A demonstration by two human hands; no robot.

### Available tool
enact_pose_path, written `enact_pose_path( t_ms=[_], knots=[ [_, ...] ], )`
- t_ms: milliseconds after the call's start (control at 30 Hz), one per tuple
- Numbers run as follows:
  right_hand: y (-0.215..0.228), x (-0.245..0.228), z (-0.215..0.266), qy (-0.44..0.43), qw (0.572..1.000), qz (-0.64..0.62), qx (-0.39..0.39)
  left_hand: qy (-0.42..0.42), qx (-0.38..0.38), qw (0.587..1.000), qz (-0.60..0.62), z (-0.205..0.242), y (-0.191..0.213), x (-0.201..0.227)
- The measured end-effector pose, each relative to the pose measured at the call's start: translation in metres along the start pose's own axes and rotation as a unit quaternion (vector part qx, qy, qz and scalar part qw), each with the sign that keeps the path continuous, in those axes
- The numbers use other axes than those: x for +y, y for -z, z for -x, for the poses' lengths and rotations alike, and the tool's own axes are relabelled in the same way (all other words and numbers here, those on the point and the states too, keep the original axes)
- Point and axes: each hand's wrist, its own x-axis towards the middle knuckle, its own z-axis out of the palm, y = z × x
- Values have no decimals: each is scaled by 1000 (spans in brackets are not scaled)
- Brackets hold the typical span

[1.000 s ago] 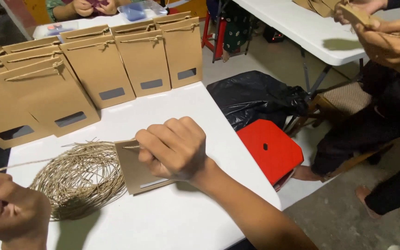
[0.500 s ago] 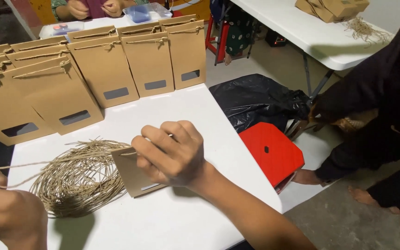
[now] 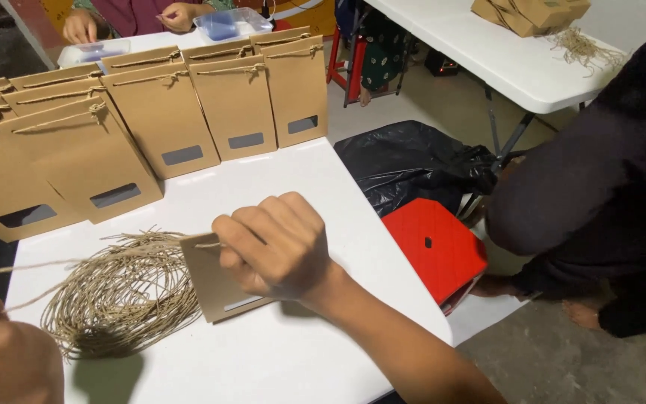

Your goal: Assembling paper gift bags by threading twine through pre-punched holes and tying knots to form handles.

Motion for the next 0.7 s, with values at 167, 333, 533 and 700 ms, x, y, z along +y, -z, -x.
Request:
enact_pose_path(
  t_ms=[167,333,533,700],
  knots=[
    [-2,6,2,-15,999,27,13,278,-60,769,572,-44,28,37],
    [0,16,0,-22,997,71,23,233,-79,574,781,-73,38,43],
    [-2,34,22,-32,997,57,-31,323,-196,447,811,-104,62,51],
    [-11,42,23,6,998,59,-16,256,-135,445,847,-104,52,59]
  ],
)
